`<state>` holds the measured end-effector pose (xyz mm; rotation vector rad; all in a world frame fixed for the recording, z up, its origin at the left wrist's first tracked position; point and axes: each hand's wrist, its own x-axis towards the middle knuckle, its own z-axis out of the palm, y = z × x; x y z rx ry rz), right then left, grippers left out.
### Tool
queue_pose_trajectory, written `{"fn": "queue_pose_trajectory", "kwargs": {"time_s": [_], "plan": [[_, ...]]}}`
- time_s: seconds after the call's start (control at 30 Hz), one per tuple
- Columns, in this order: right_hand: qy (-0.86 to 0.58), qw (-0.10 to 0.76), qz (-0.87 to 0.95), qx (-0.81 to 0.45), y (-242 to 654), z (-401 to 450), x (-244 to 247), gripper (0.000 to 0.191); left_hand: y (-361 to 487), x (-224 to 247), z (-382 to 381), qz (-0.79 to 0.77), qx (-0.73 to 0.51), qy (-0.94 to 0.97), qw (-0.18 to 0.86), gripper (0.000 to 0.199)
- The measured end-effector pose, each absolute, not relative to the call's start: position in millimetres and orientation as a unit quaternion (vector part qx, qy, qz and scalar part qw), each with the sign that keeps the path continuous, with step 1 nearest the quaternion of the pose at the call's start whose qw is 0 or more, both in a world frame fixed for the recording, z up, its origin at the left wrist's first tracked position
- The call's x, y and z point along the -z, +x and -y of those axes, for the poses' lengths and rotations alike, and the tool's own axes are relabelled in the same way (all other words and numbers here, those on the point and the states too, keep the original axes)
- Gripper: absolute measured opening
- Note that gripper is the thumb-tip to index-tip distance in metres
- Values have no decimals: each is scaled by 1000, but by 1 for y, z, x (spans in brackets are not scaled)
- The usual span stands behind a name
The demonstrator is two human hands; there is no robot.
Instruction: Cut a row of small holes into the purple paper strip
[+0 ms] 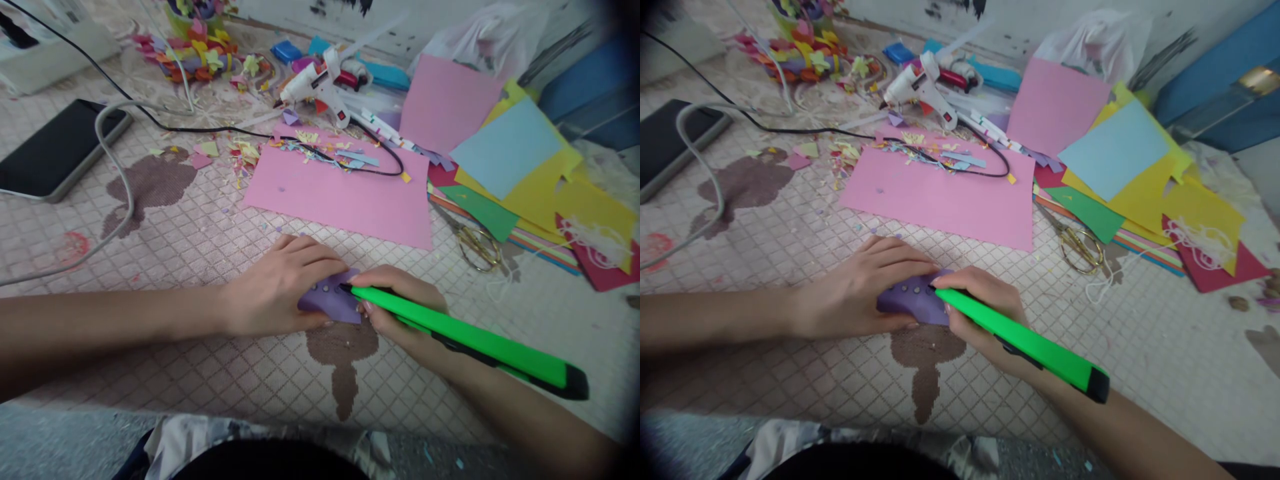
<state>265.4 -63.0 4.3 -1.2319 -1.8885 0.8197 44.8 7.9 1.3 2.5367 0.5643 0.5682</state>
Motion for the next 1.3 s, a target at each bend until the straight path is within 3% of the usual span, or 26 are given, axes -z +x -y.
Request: {"fn": "queue_pose_trajectory", "kwargs": {"time_s": [0.4,1.3], "plan": [[-467,396,720,-326,265,63,-6,25,45,0,-9,-203,-206,927,238,52],[-459,374,735,-332,265,62,-6,24,45,0,-8,-207,-206,927,235,51]]}}
